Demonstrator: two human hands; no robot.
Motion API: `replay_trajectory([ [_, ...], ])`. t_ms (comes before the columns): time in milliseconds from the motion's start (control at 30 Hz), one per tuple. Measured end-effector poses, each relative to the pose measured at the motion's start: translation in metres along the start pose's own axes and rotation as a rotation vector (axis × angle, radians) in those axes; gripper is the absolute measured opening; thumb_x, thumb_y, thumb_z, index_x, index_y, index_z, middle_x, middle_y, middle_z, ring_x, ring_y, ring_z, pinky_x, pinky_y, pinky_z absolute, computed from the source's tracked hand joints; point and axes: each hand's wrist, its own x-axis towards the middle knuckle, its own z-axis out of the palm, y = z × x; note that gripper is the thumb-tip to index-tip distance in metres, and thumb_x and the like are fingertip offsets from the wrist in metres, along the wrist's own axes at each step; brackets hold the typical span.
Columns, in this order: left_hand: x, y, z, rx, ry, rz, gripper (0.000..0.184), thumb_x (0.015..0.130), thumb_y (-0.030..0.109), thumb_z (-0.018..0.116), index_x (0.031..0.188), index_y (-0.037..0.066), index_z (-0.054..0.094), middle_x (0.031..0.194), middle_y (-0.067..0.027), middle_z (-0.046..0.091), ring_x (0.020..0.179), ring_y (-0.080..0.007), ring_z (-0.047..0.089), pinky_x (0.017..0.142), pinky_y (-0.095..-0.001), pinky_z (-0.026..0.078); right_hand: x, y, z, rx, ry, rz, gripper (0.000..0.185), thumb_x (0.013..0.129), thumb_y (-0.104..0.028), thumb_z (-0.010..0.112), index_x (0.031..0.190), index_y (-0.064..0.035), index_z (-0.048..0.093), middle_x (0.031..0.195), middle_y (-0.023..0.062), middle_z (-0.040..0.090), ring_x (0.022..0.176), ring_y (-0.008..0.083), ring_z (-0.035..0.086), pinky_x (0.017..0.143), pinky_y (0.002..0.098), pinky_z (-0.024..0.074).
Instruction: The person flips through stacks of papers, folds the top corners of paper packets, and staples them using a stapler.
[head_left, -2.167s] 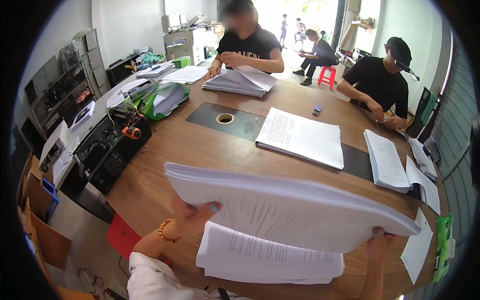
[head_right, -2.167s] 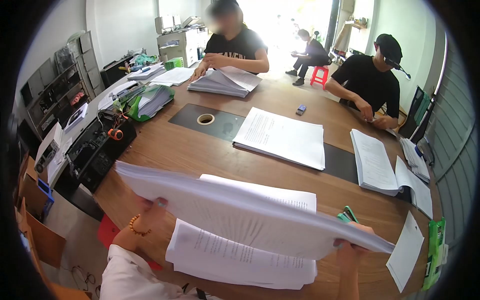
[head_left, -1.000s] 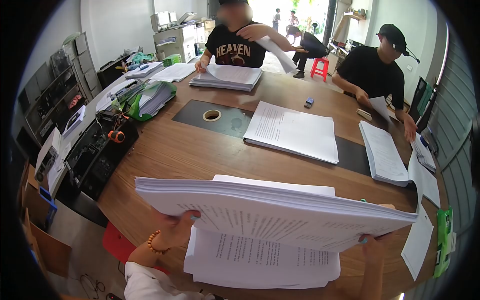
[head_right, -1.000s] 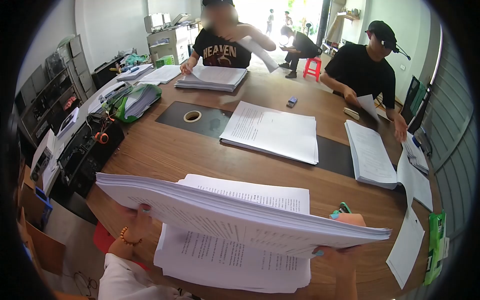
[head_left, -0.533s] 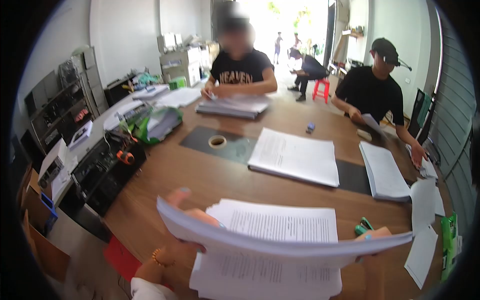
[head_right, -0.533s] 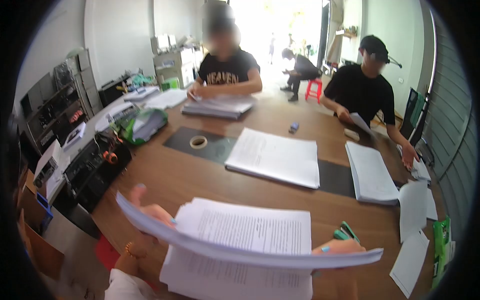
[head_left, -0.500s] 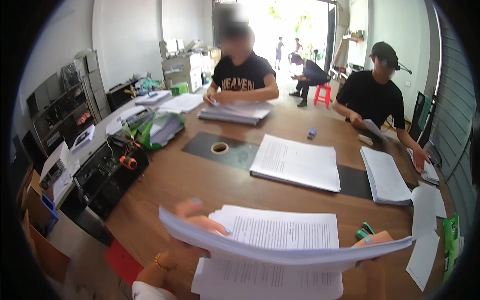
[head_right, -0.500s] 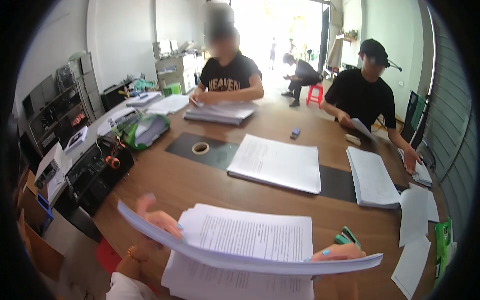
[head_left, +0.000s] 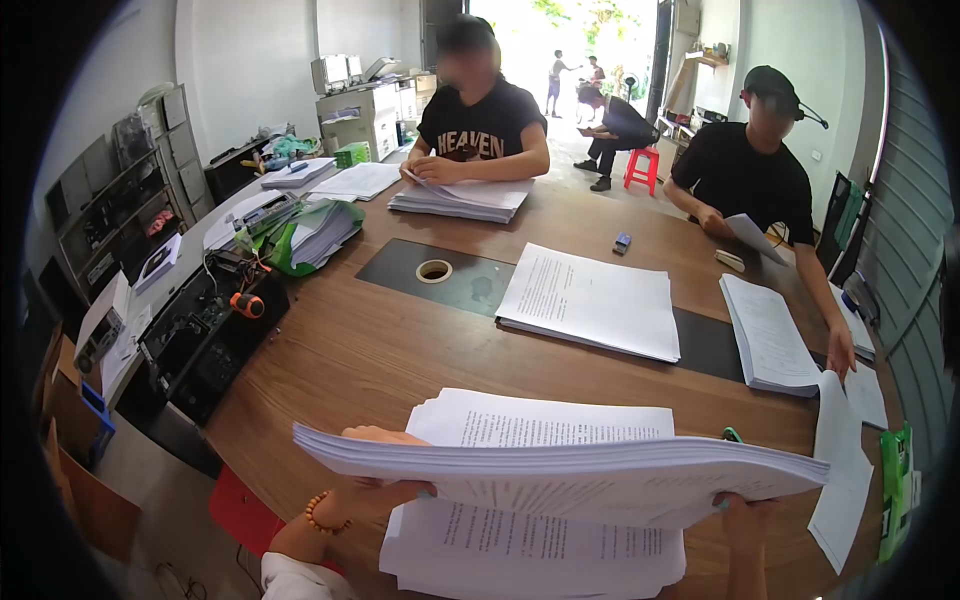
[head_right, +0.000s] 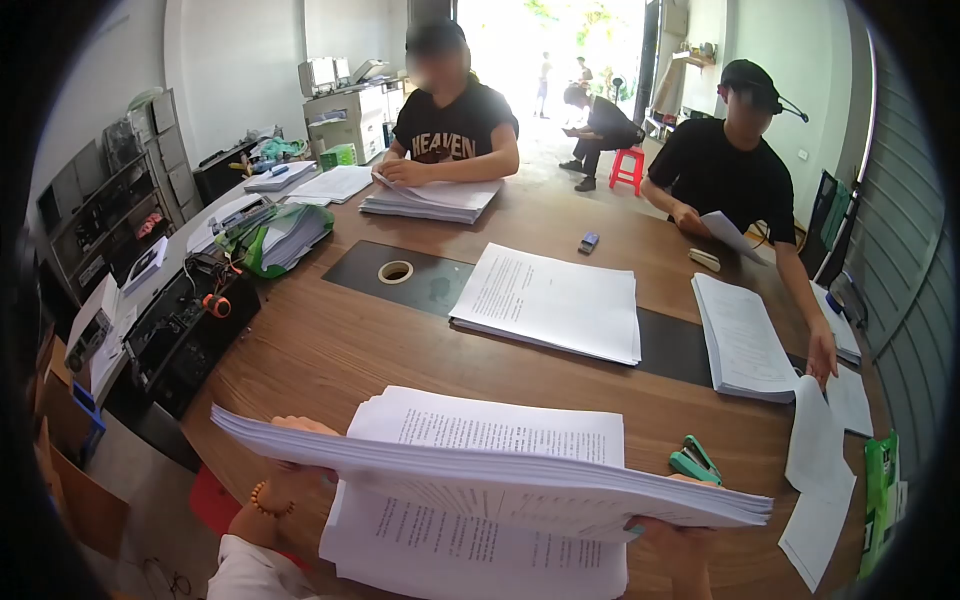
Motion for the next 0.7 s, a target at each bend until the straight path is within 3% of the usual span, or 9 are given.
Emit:
replay_trajectory([
  [100, -0.003, -0.001, 0.003, -0.024, 0.055, -0.005, 0.029, 0.067, -0.008, 0.069, 0.095, -0.004, 0.061, 0.088, -0.0158, 0.066, 0.072, -0.0176, 0.065, 0.062, -0.0269, 0.053, -0.002, -0.004, 0.011, 0.003, 0.074, 0.034, 0.052, 0.067, 0.003, 0.074, 0.11, 0.0043, 0.044, 0.093, 0.0153, 0.059, 0.079, 0.0213, 0.062, 0.064, 0.0335, 0.0557],
  [200, -0.002, 0.003, 0.01, -0.089, 0.151, -0.031, 0.027, 0.068, -0.008, 0.068, 0.094, -0.004, 0.061, 0.088, -0.0155, 0.066, 0.074, -0.0173, 0.065, 0.064, -0.027, 0.053, 0.003, -0.018, 0.034, 0.006, 0.273, 0.055, 0.029, 0.062, 0.007, 0.056, 0.091, 0.0047, 0.056, 0.08, 0.0093, 0.061, 0.066, 0.014, 0.059, 0.052, 0.0236, 0.0472],
  [333, -0.001, 0.003, 0.017, -0.155, 0.247, -0.008, 0.025, 0.069, -0.008, 0.067, 0.093, -0.004, 0.061, 0.088, -0.0156, 0.066, 0.075, -0.0169, 0.065, 0.066, -0.0268, 0.053, 0.003, -0.021, 0.038, -0.023, 0.315, 0.102, 0.032, 0.06, 0.008, 0.055, 0.092, 0.0054, 0.056, 0.081, 0.0099, 0.061, 0.066, 0.0146, 0.059, 0.052, 0.0237, 0.047],
  [500, -0.005, 0.002, 0.014, -0.113, 0.217, -0.021, 0.027, 0.07, -0.009, 0.066, 0.095, -0.006, 0.06, 0.091, -0.0154, 0.065, 0.077, -0.0168, 0.064, 0.067, -0.0274, 0.053, 0.0, -0.009, 0.02, -0.067, 0.329, 0.13, 0.033, 0.058, 0.006, 0.056, 0.092, 0.0046, 0.055, 0.081, 0.0101, 0.061, 0.065, 0.0141, 0.058, 0.052, 0.0237, 0.0467],
  [600, -0.016, 0.0, 0.017, -0.104, 0.252, -0.055, 0.031, 0.071, -0.009, 0.065, 0.101, -0.006, 0.056, 0.095, -0.015, 0.064, 0.081, -0.0166, 0.063, 0.069, -0.0282, 0.053, 0.0, 0.004, -0.005, -0.124, 0.081, 0.023, 0.058, 0.064, 0.005, 0.073, 0.114, 0.0069, 0.044, 0.096, 0.0155, 0.059, 0.081, 0.0222, 0.062, 0.068, 0.0344, 0.0547],
  [667, -0.018, 0.0, 0.018, -0.087, 0.293, -0.076, 0.034, 0.072, -0.01, 0.065, 0.103, -0.007, 0.054, 0.098, -0.0146, 0.063, 0.083, -0.0164, 0.063, 0.07, -0.0285, 0.053, 0.012, 0.0, -0.004, -0.006, -0.142, -0.142, 0.06, 0.063, 0.004, 0.074, 0.114, 0.007, 0.043, 0.095, 0.0157, 0.06, 0.077, 0.0203, 0.062, 0.067, 0.0322, 0.0543],
  [700, -0.015, 0.001, 0.018, -0.053, 0.286, -0.063, 0.036, 0.071, -0.009, 0.065, 0.104, -0.004, 0.052, 0.094, -0.0129, 0.062, 0.079, -0.0158, 0.062, 0.065, -0.0267, 0.053, 0.016, -0.001, -0.005, 0.035, -0.218, -0.195, 0.06, 0.063, 0.004, 0.075, 0.114, 0.0071, 0.043, 0.095, 0.0157, 0.061, 0.076, 0.0197, 0.062, 0.066, 0.0314, 0.0542],
])
